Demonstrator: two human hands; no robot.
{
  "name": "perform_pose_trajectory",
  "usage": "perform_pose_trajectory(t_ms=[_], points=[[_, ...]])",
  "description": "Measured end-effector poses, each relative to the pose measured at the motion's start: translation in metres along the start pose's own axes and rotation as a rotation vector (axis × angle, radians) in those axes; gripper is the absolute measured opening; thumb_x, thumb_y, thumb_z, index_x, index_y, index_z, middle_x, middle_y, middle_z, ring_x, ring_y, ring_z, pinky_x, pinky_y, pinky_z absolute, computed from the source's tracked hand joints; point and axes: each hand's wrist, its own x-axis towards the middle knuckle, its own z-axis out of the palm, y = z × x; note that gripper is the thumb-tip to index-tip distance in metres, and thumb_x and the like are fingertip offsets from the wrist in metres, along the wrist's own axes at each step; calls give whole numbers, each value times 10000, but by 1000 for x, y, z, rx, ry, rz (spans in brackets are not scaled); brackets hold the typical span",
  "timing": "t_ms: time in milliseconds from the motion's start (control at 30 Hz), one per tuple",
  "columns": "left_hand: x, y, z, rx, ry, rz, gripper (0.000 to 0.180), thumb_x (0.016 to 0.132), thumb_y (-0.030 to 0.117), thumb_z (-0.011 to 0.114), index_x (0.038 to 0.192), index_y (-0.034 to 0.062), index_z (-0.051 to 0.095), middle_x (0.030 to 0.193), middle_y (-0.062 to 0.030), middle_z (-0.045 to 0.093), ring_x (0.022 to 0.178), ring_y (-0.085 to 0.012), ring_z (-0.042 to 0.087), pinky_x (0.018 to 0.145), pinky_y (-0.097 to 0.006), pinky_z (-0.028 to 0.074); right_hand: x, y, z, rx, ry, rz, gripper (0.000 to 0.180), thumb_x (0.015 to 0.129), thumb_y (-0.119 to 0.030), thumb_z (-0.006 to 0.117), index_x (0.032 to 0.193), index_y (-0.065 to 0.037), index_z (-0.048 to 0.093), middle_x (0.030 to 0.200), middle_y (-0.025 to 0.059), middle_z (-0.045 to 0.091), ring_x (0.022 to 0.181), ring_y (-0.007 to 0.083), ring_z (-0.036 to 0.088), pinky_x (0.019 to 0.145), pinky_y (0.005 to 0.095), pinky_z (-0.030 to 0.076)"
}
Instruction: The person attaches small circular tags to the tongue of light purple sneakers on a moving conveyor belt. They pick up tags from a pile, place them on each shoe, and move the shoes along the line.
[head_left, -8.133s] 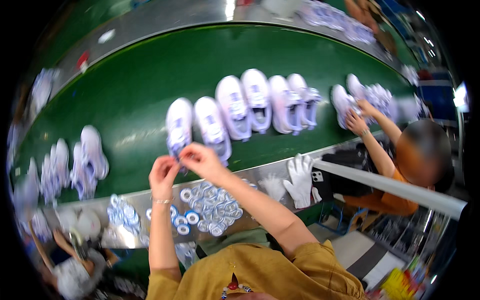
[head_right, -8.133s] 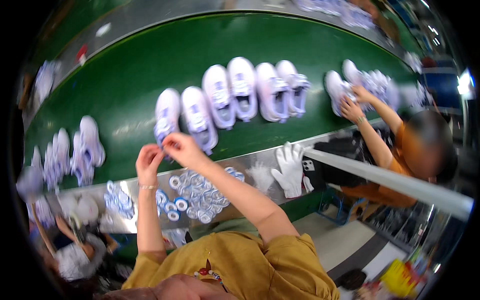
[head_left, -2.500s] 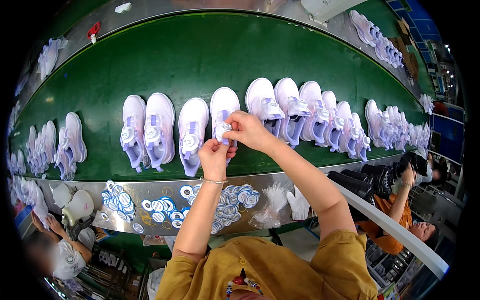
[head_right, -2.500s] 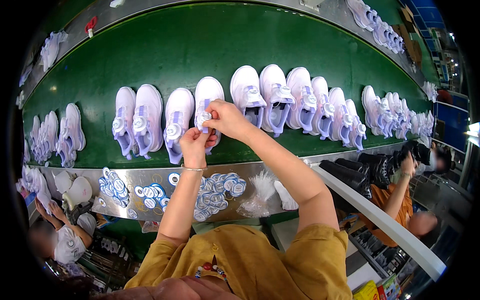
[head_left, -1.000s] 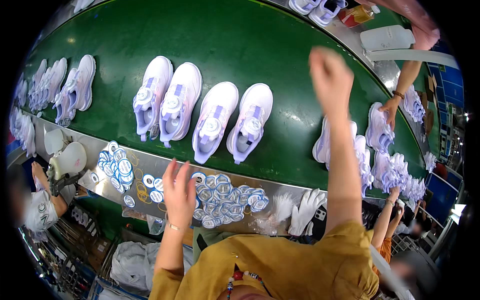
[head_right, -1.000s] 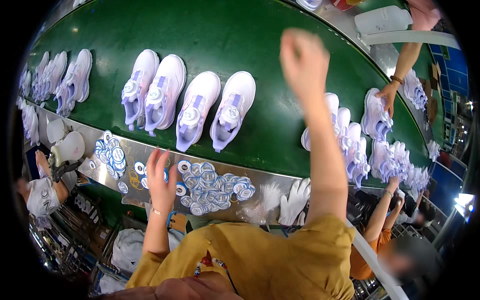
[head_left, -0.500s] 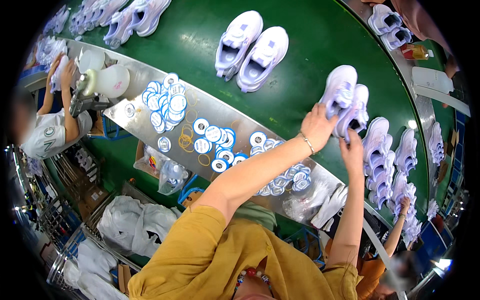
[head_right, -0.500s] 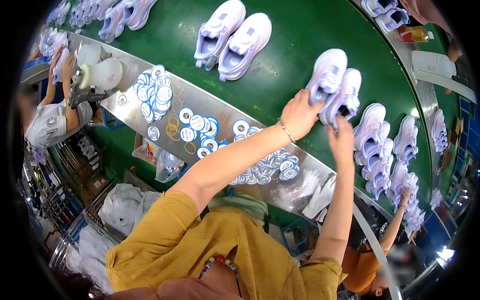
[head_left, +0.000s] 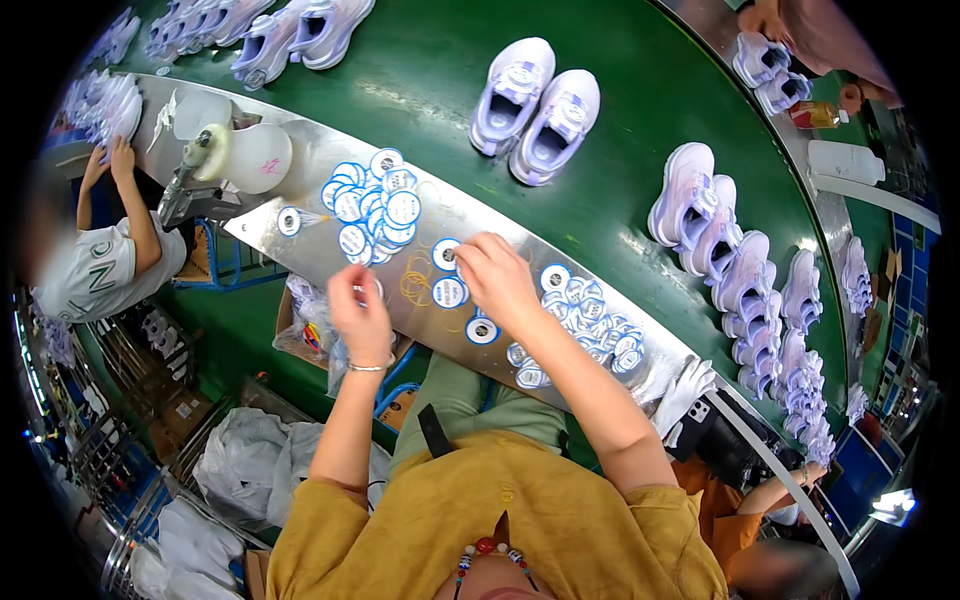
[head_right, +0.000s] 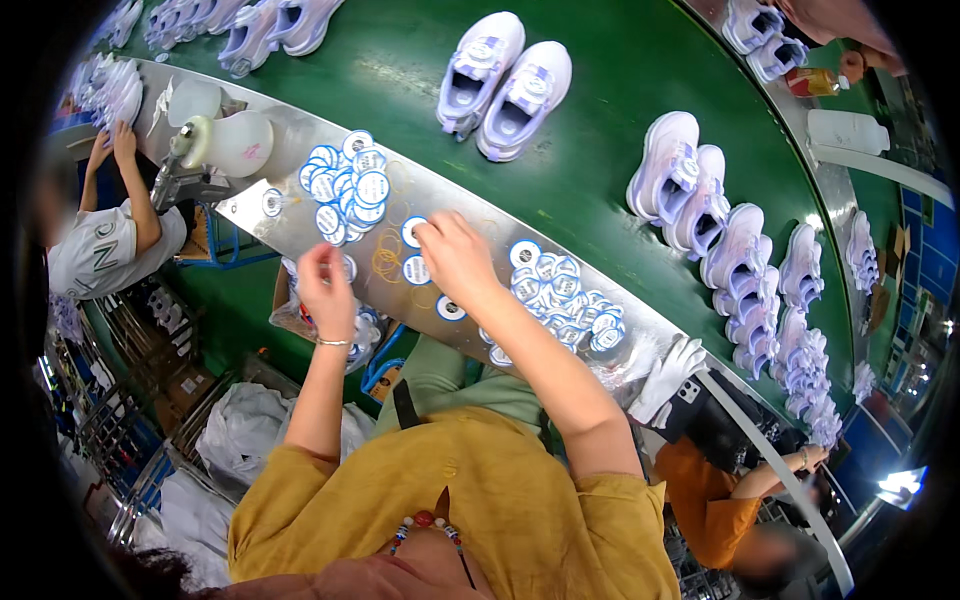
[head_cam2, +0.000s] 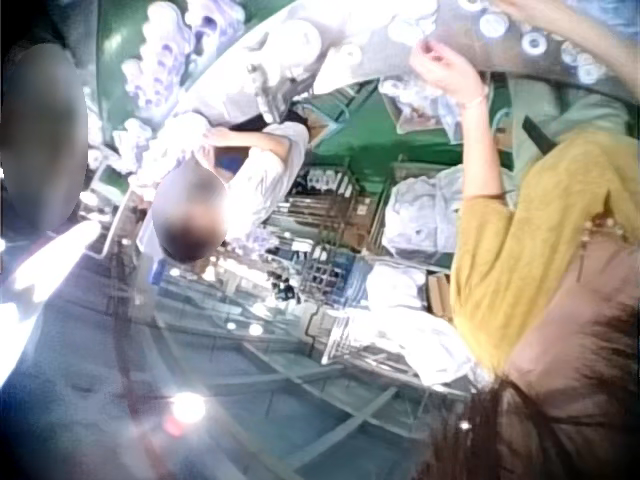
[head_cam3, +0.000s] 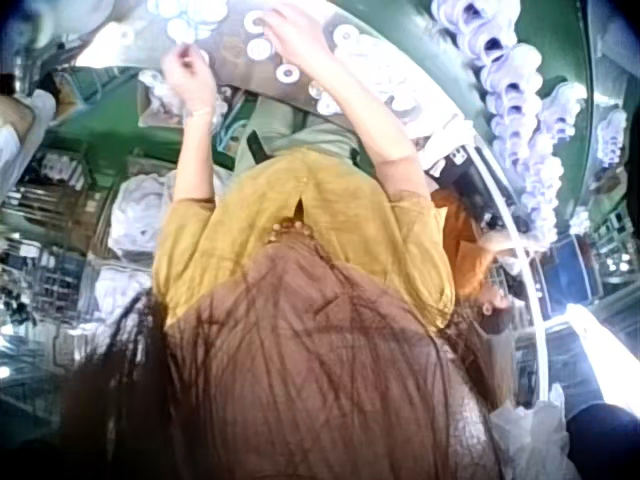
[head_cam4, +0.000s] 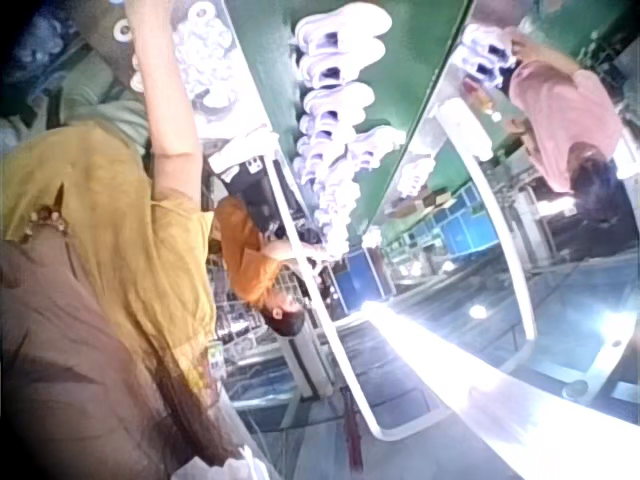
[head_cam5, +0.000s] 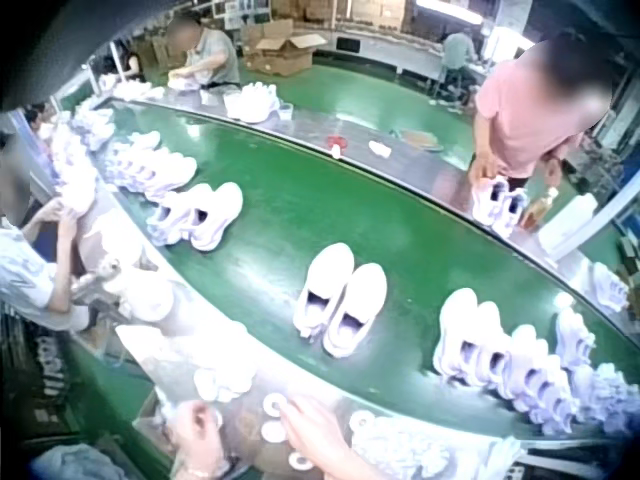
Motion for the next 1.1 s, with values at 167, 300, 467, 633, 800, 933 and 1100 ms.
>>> perform_pose_trajectory(t_ms=[167,300,467,633,800,933,1100], points=[[51,-41,-4,-263,55,-123,316,839,77,651,1118,-14,535,1013,-79,543,765,-118,535,610,-243,451,68,-18,50,-16,-10,-105,145,740,-72,653,878,-39,622,912,100,548,898,275,539,724,372,475],[71,-56,9,-584,-128,-255,258,847,83,652,1073,-13,573,968,-45,562,739,-77,525,590,-199,427,96,-13,78,-271,-56,-97,135,706,-111,673,797,-34,611,943,113,526,925,273,506,759,383,452],[77,-30,5,-707,-182,-311,129,884,83,603,958,-11,650,828,-6,616,663,-54,514,557,-173,396,82,-10,63,-171,-119,-184,94,732,-58,611,803,-16,565,885,107,539,886,292,516,754,388,436],[76,-13,-12,-760,-251,-283,150,901,94,583,1000,-4,636,941,-52,655,682,-44,504,574,-180,394,61,-28,32,373,-171,-112,122,780,-56,597,881,-5,550,872,124,584,817,282,588,700,365,476],[74,-6,-6,-901,-312,-315,74,902,74,572,896,4,595,893,-82,637,629,-60,495,536,-189,393,44,-54,27,724,-316,375,127,841,-147,579,914,-46,607,665,69,638,588,171,622,577,303,480],[75,-34,14,-923,-276,-438,102,903,106,582,832,33,569,827,-59,623,604,-51,489,497,-179,384,17,-61,22,431,-210,426,138,837,-197,548,793,-76,599,699,103,651,629,244,642,590,362,480],[82,-34,23,-776,-226,-438,155,919,139,561,803,36,554,750,-24,576,550,-37,440,450,-171,340,-33,-37,-53,760,-238,586,138,829,-165,580,789,-36,613,727,83,647,752,237,646,667,335,493]])
